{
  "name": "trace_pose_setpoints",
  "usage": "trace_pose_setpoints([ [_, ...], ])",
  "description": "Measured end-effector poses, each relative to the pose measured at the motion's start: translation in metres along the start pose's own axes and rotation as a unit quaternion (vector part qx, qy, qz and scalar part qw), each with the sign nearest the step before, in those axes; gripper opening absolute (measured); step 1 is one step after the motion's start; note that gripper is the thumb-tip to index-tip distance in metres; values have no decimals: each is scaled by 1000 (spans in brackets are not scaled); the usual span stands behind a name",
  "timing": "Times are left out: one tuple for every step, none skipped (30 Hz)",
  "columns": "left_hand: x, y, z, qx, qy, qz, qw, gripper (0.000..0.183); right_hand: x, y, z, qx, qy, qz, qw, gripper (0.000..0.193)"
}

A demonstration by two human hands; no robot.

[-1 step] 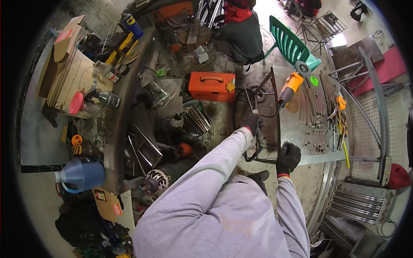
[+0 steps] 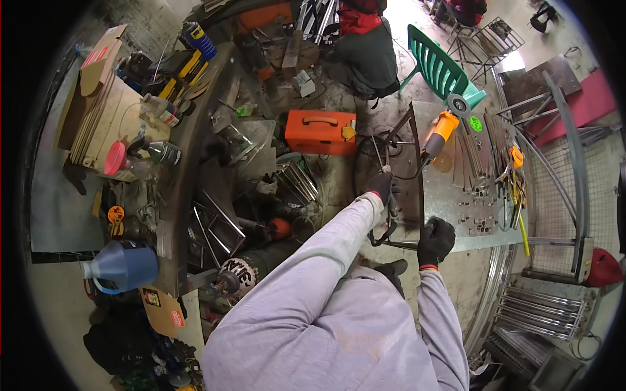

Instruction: The person deburrs and smooths the edges of a metal pipe fitting with a hand file.

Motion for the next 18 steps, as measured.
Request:
trace_pose_setpoints([
  [4,4,0,7,25,31,999,16,-1,-2,4,10,6,-7,1000,18],
  [12,0,2,13,52,62,997,18,-4,-2,8,16,-2,-2,1000,18],
  [14,19,-7,5,57,55,997,18,-5,-3,14,27,-18,-6,999,19],
  [-28,36,29,102,110,67,986,19,5,2,-11,3,1,-29,1000,20],
  [-52,42,55,182,170,76,966,20,12,5,-27,-14,19,-40,999,20],
  [-54,47,53,178,170,77,966,20,17,4,-24,-15,18,-44,999,22],
  [-47,44,55,193,278,95,936,17,20,2,-17,-10,12,-45,999,24],
  [-32,37,55,203,385,105,894,15,20,-1,-7,-1,3,-45,999,26],
  [58,8,35,267,637,27,723,9,7,-8,30,59,-47,-39,996,26],
  [58,10,38,268,638,28,721,9,4,-6,25,60,-45,-38,996,26],
  [44,19,46,249,650,45,717,9,7,-3,15,50,-37,-42,997,26],
  [29,26,51,229,661,61,712,8,9,-1,6,41,-31,-45,998,25],
  [30,22,53,265,679,61,682,11,10,-1,7,43,-31,-46,998,25],
  [30,26,50,263,680,58,682,11,11,-1,8,45,-26,-53,997,26],
  [11,39,40,175,438,42,881,15,12,-1,10,47,-21,-61,997,26],
  [-6,50,22,73,149,29,986,20,15,0,8,47,-17,-62,997,26],
  [-12,53,22,72,150,30,986,20,17,0,8,49,-15,-65,997,27],
  [-9,52,41,165,305,33,937,25,19,0,8,50,-12,-68,996,27],
])
Point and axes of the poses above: each hand's wrist, its own y-axis towards the middle knuckle, its own x-axis out of the palm, z = x × y, the point moved 10 cm from there along y, towards the middle knuckle, and after that the axes turned 1 degree about y, right-handed, at the moved point
